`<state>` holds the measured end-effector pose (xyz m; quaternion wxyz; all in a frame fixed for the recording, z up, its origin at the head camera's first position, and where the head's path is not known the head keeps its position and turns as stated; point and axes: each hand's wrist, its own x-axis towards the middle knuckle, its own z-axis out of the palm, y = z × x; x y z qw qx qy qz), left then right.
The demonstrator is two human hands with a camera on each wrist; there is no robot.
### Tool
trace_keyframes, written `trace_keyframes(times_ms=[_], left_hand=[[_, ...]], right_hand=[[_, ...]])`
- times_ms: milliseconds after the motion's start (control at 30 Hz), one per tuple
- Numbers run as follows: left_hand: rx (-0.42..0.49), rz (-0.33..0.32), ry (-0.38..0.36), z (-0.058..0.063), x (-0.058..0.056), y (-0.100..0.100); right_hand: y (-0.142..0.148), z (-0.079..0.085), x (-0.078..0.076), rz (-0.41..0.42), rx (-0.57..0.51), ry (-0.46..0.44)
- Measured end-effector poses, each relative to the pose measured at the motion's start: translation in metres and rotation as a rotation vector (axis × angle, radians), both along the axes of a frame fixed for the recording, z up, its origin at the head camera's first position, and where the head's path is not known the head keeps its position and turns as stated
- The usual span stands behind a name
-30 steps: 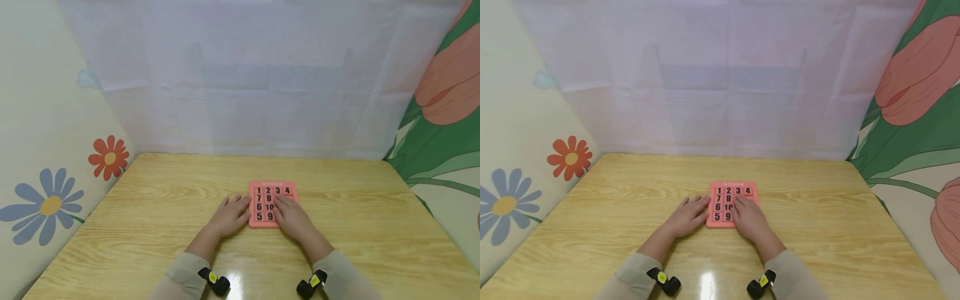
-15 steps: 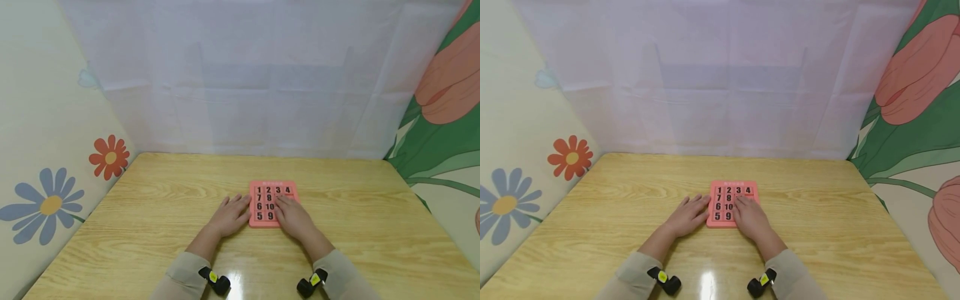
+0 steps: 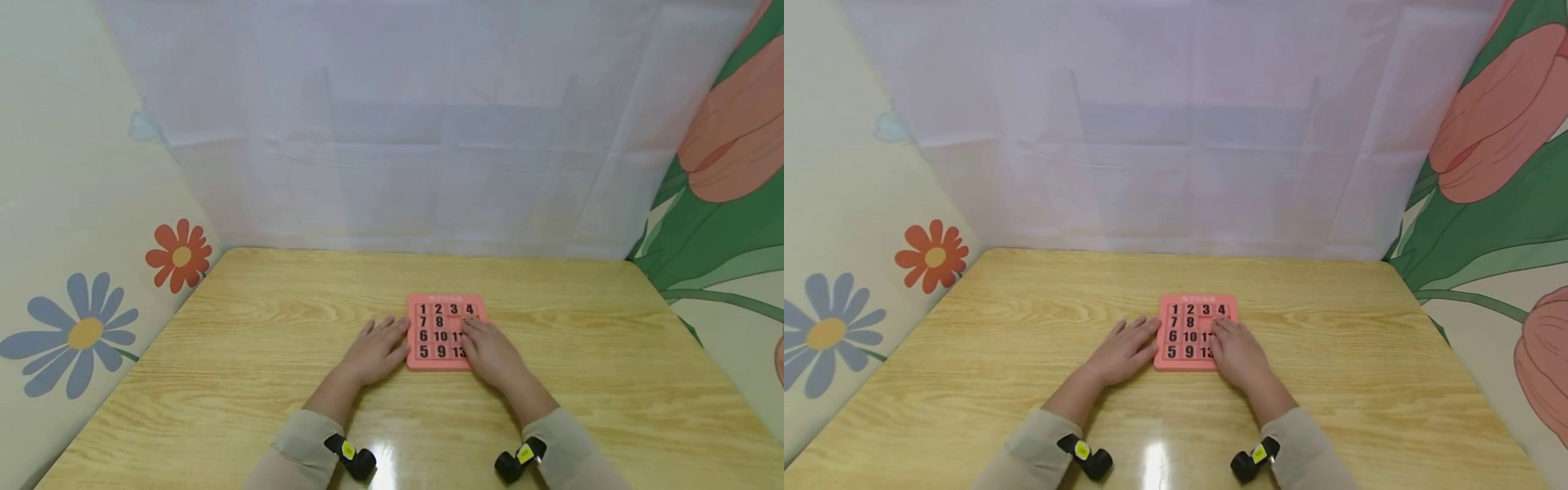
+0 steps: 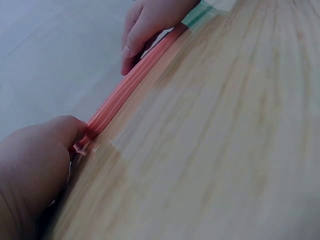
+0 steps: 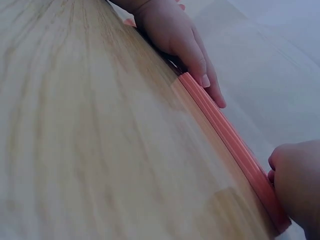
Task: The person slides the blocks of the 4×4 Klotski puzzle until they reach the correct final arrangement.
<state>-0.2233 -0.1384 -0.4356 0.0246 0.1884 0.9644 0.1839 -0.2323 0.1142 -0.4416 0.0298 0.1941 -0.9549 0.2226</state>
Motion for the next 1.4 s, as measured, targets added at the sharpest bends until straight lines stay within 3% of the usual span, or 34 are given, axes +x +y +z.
trace_keyframes(times_ms=[533, 1067, 1400], left_hand=[[-0.005, 0.000, 0.007, -0.001, 0.000, -0.001], [0.001, -0.011, 0.038, -0.003, 0.000, 0.000], [0.005, -0.014, 0.058, -0.004, -0.001, 0.000]], right_hand=[[0.002, 0.000, -0.002, -0.033, -0.038, 0.025], [-0.041, 0.003, 0.000, 0.052, -0.046, 0.009], [-0.047, 0.004, 0.002, 0.095, -0.015, -0.001]])
